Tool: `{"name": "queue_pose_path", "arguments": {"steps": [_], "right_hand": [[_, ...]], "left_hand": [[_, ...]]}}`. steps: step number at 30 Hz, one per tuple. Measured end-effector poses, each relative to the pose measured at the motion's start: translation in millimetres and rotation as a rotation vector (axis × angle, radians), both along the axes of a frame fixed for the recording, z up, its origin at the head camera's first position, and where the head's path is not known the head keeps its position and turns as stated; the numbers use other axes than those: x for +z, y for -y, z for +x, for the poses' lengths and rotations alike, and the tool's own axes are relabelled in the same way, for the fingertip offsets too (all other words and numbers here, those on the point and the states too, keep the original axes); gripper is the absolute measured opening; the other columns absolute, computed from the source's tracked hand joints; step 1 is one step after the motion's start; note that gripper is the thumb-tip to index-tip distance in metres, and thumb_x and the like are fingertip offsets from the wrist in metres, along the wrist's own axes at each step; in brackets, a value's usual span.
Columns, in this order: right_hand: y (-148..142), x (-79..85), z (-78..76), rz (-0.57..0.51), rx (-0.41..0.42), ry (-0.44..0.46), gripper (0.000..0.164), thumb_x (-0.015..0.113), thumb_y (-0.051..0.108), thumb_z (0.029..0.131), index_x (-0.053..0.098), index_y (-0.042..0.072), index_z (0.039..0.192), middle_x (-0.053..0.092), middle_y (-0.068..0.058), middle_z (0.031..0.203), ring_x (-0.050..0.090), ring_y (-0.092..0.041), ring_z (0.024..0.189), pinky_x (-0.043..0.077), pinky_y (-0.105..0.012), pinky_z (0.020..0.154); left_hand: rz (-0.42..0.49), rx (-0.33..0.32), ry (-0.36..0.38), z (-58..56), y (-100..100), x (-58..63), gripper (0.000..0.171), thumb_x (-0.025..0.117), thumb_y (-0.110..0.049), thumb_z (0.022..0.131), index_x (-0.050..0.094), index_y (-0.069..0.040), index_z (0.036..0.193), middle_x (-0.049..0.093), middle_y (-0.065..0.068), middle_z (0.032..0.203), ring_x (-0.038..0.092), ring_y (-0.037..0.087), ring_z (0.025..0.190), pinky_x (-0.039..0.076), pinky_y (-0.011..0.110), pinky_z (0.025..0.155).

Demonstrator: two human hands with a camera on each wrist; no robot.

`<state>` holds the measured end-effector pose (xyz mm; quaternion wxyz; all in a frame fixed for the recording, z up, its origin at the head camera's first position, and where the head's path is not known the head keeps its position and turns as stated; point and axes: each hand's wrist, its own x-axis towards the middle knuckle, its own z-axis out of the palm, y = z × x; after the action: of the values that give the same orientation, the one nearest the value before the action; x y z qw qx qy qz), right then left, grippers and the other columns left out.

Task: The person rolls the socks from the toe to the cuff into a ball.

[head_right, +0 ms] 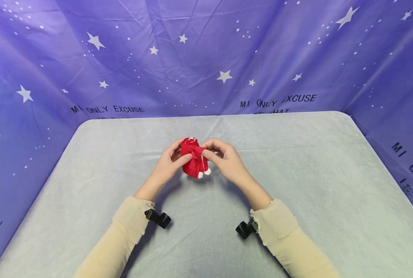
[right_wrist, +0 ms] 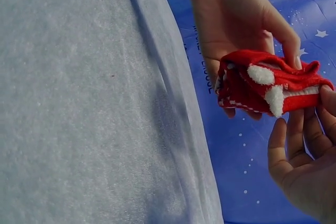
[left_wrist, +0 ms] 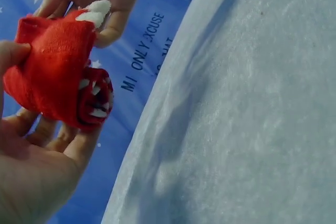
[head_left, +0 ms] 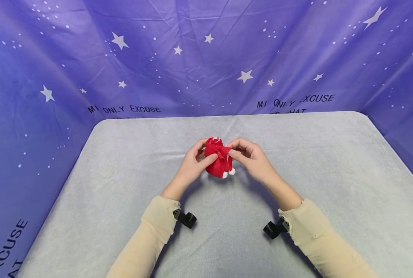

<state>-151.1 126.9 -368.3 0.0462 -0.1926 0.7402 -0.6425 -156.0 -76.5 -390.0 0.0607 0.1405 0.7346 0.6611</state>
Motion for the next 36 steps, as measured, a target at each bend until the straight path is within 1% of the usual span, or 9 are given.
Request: {"name": "queue_pose_path", "arguments": {"steps": [5, 9, 13, 17, 20, 25, 29, 32, 36], "right_hand": [[1.9, -1.5, 2.1, -0.002, 0.034, -0.039, 0.016, 0.056, 0.000, 0.097, 0.061, -0.011, 0.108, 0.064, 0.012, 0.095, 0.064, -0.004, 0.090, 0.055, -0.021, 0.084], [3.1, -2.4, 3.9, -0.009, 0.031, -0.072, 0.014, 0.058, -0.001, 0.095, 0.062, -0.009, 0.105, 0.065, 0.013, 0.095, 0.063, -0.004, 0.089, 0.053, -0.019, 0.082], [4.7, -2.6, 5.2, -0.020, 0.010, -0.093, 0.011, 0.061, -0.002, 0.093, 0.064, -0.008, 0.103, 0.066, 0.012, 0.094, 0.063, -0.005, 0.087, 0.052, -0.019, 0.078], [7.0, -2.3, 6.6, 0.001, -0.044, -0.108, 0.012, 0.064, -0.001, 0.092, 0.067, -0.006, 0.102, 0.066, 0.012, 0.094, 0.062, -0.005, 0.086, 0.052, -0.018, 0.076], [8.9, -2.9, 6.7, 0.014, -0.098, -0.124, 0.012, 0.067, 0.000, 0.090, 0.069, -0.005, 0.101, 0.069, 0.006, 0.093, 0.062, -0.005, 0.085, 0.052, -0.018, 0.076], [11.8, -6.0, 5.5, 0.017, -0.189, -0.159, 0.011, 0.072, 0.001, 0.087, 0.074, -0.003, 0.097, 0.072, -0.012, 0.092, 0.063, -0.005, 0.083, 0.053, -0.018, 0.077], [13.4, -6.3, 4.7, 0.034, -0.253, -0.188, 0.010, 0.075, 0.003, 0.085, 0.076, -0.001, 0.095, 0.073, -0.013, 0.089, 0.062, -0.004, 0.080, 0.053, -0.017, 0.074], [13.8, -6.3, 4.7, 0.044, -0.265, -0.211, 0.009, 0.076, 0.003, 0.085, 0.077, -0.001, 0.094, 0.073, -0.015, 0.087, 0.061, -0.004, 0.078, 0.053, -0.016, 0.072], [13.2, -7.6, 5.6, 0.065, -0.238, -0.229, 0.010, 0.072, 0.002, 0.088, 0.077, -0.002, 0.096, 0.073, -0.017, 0.090, 0.062, -0.001, 0.082, 0.053, -0.015, 0.076]], "left_hand": [[0.012, 0.026, -0.017, -0.6, 1.9, -0.3, 0.048, 0.064, -0.005, 0.090, 0.052, -0.003, 0.137, 0.060, 0.019, 0.132, 0.063, 0.027, 0.118, 0.055, 0.027, 0.095], [-0.014, 0.090, -0.041, 0.5, -0.7, 1.3, 0.045, 0.067, -0.007, 0.089, 0.057, -0.006, 0.132, 0.063, 0.016, 0.126, 0.064, 0.020, 0.107, 0.056, 0.021, 0.085], [-0.017, 0.160, -0.057, 2.3, -3.6, 1.4, 0.046, 0.070, -0.007, 0.087, 0.055, -0.006, 0.130, 0.063, 0.014, 0.124, 0.066, 0.021, 0.102, 0.057, 0.021, 0.080], [-0.040, 0.235, -0.104, 5.6, -6.7, 4.2, 0.034, 0.073, -0.006, 0.085, 0.050, -0.004, 0.111, 0.061, 0.013, 0.114, 0.067, 0.025, 0.103, 0.059, 0.028, 0.081], [-0.074, 0.261, -0.155, 8.2, -8.5, 7.1, 0.030, 0.072, -0.005, 0.085, 0.044, -0.003, 0.093, 0.059, 0.014, 0.104, 0.066, 0.027, 0.102, 0.060, 0.033, 0.080], [-0.132, 0.217, -0.191, 11.2, -9.3, 7.7, 0.023, 0.068, -0.005, 0.088, 0.044, -0.003, 0.090, 0.059, 0.015, 0.111, 0.065, 0.031, 0.105, 0.059, 0.041, 0.086], [-0.171, 0.177, -0.168, 14.3, -9.5, 7.1, 0.022, 0.066, -0.010, 0.090, 0.046, -0.005, 0.097, 0.057, 0.013, 0.122, 0.062, 0.029, 0.112, 0.057, 0.044, 0.093], [-0.161, 0.165, -0.144, 15.2, -10.0, 6.6, 0.031, 0.072, -0.015, 0.088, 0.044, -0.006, 0.099, 0.055, 0.011, 0.124, 0.059, 0.026, 0.118, 0.056, 0.043, 0.096], [-0.125, 0.175, -0.115, 14.1, -11.1, 4.8, 0.041, 0.079, -0.020, 0.085, 0.043, -0.007, 0.098, 0.056, 0.009, 0.122, 0.060, 0.024, 0.115, 0.057, 0.039, 0.095]]}}
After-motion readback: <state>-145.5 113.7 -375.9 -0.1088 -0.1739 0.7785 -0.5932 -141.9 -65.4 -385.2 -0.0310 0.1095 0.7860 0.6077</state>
